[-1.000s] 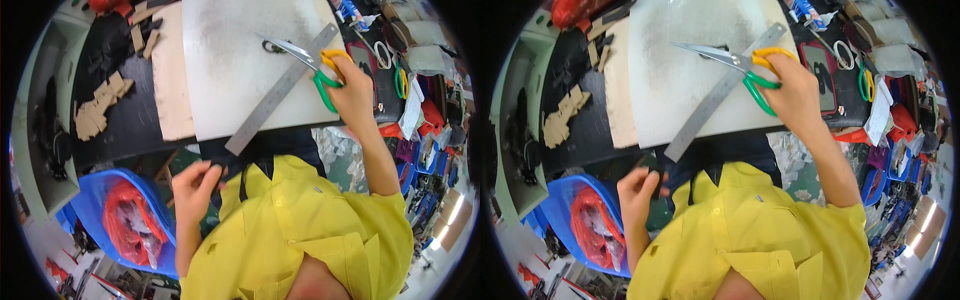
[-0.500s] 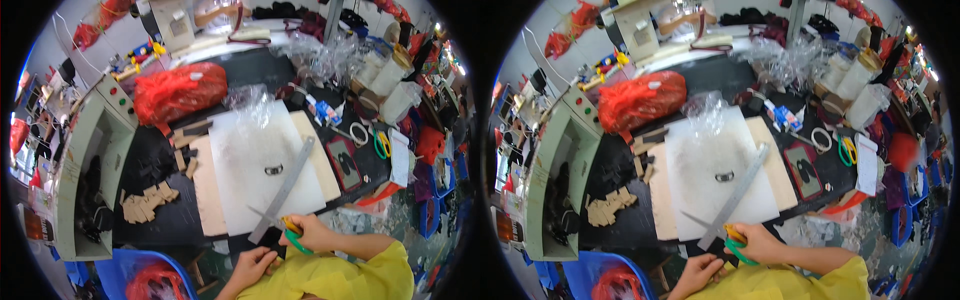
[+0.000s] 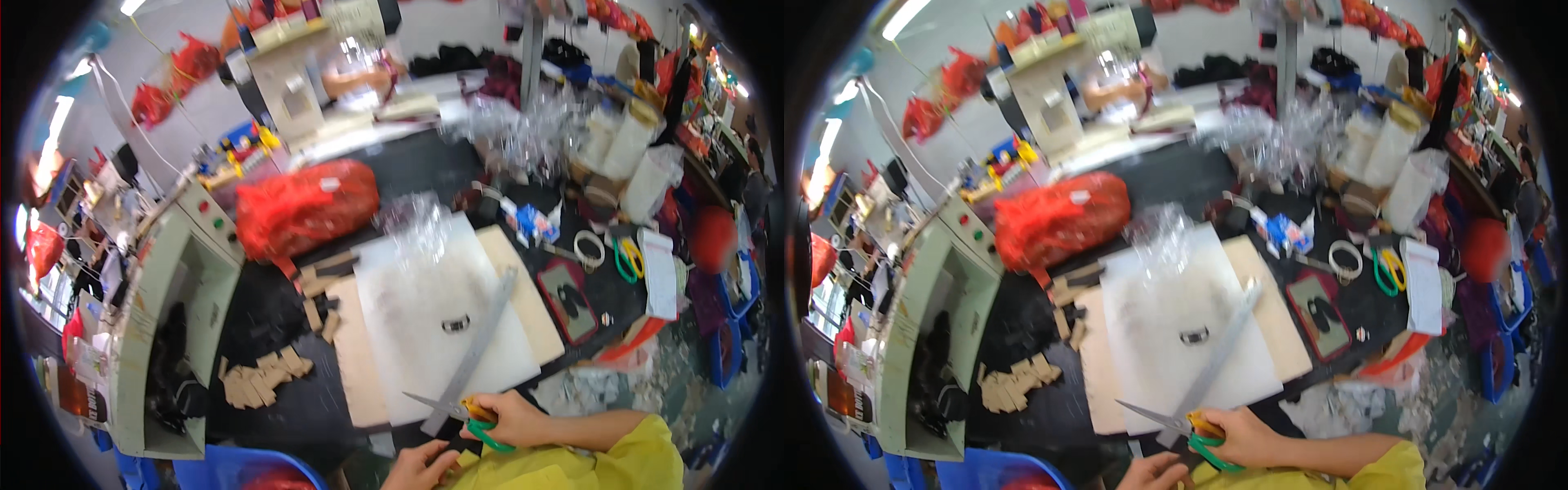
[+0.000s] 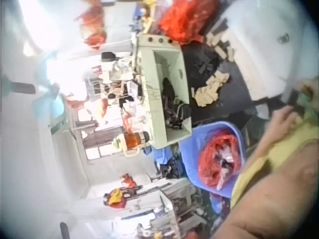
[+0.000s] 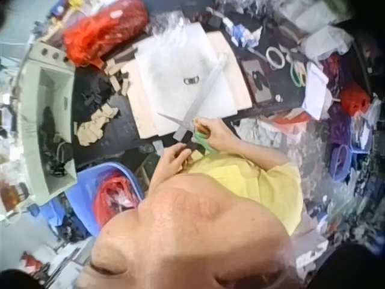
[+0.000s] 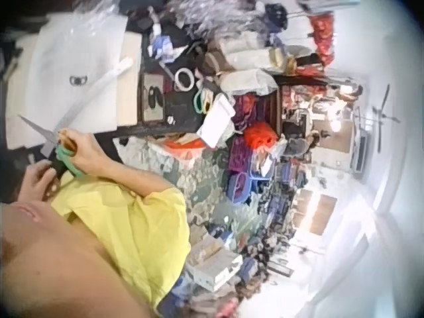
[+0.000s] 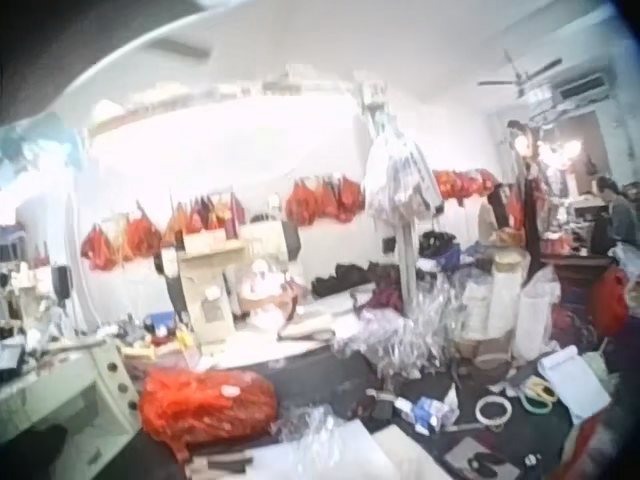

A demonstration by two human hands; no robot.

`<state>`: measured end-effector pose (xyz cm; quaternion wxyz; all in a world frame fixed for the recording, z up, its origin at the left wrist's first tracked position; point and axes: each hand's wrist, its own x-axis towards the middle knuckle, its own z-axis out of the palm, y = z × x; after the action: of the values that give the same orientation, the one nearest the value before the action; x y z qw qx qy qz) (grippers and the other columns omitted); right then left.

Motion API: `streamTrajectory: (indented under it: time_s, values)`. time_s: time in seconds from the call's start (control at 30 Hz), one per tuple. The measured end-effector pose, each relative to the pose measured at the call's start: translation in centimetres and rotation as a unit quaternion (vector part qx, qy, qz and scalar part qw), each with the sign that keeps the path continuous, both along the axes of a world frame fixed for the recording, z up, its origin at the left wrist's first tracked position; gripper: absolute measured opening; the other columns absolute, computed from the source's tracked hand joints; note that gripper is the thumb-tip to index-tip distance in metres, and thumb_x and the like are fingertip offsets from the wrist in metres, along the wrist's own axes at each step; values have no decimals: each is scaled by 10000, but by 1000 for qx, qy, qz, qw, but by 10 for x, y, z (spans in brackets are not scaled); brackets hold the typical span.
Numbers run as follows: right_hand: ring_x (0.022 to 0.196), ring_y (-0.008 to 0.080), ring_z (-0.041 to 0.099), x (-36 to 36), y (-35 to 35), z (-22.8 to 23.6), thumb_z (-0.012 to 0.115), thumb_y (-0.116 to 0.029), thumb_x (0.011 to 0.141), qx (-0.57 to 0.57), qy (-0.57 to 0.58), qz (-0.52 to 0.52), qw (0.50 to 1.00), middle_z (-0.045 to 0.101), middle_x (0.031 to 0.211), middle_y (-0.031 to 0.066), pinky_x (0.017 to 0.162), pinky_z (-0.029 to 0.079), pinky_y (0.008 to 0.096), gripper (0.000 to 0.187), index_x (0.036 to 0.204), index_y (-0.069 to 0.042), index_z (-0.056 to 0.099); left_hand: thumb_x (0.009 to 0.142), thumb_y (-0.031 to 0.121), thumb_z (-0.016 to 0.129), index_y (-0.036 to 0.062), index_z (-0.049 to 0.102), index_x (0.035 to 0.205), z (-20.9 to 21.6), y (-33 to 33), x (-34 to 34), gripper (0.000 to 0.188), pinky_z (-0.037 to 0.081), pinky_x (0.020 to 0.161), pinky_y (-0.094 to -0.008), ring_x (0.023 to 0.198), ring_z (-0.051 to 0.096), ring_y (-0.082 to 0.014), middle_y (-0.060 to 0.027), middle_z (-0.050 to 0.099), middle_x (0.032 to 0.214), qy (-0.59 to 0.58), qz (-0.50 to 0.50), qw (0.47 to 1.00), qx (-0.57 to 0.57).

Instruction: The person cuts a black leather strip with scissors, then uses a metal punch and hammer to create holes in the leather. They insert a metal buckle into the punched holes and secure it by hammering the prongs. The person repeats the punching and hammering process on additional leather pieces and attaches buckles to them.

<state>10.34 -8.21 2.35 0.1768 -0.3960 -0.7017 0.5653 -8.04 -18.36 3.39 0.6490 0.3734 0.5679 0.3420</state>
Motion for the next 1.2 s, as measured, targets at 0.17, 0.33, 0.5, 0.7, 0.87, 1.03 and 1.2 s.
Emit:
streamTrajectory:
  time_s: [0.17, 0.33, 0.5, 0.7, 0.87, 1.03, 1.2]
  values:
    - [611, 51, 415, 1, -6, -7, 766, -175, 820, -107, -14, 13, 994, 464, 622, 10, 539, 376, 244, 274, 827, -21, 540, 957, 169, 598, -35, 655, 984, -50, -19, -1, 213, 470, 524, -216, 541, 571, -54, -64, 710, 758, 56, -43, 997, -35]
    - [618, 73, 457, 5, -7, -22, 776, -199, 811, -47, -2, -15, 999, 546, 659, 35, 563, 408, 253, 280, 881, -14, 578, 960, 169, 598, -8, 625, 889, -35, -11, 18, 192, 394, 491, -233, 556, 511, -68, 4, 598, 668, -50, 67, 996, -33]
    - [666, 59, 512, 1, -11, -21, 787, -200, 809, -41, 43, -31, 998, 615, 730, 30, 617, 450, 242, 283, 912, -15, 599, 936, 140, 626, -24, 649, 934, -26, -10, 8, 166, 454, 539, -256, 600, 564, -106, -60, 647, 746, 6, 45, 999, -10]
    - [725, 32, 551, 5, -16, -30, 788, -133, 799, -68, 32, -35, 997, 641, 753, 30, 645, 470, 231, 246, 876, -8, 590, 953, 163, 594, -37, 643, 925, -45, -17, 4, 207, 426, 461, -218, 483, 537, -48, -50, 681, 697, 38, 11, 999, -30]
    - [642, 48, 452, 5, -16, -13, 785, -145, 797, -58, 15, -44, 997, 571, 685, 13, 578, 429, 255, 286, 831, -8, 536, 946, 164, 606, -34, 655, 947, -47, -20, 8, 204, 419, 458, -217, 479, 533, -48, -52, 684, 696, 30, 16, 999, -36]
    - [656, 50, 464, 4, -12, -19, 797, -141, 778, -54, 0, -23, 998, 574, 679, 35, 582, 440, 260, 274, 837, -11, 563, 943, 162, 610, -33, 656, 937, -48, -24, 9, 201, 421, 457, -218, 473, 533, -50, -53, 685, 690, 34, 25, 999, -26]
    - [655, 33, 443, 2, -14, -33, 769, -99, 789, -59, 8, -62, 996, 516, 664, -27, 558, 414, 248, 222, 775, -31, 557, 939, 143, 606, -36, 647, 896, -60, -24, 4, 189, 405, 430, -230, 469, 524, -53, -66, 669, 665, 42, 24, 999, -20]
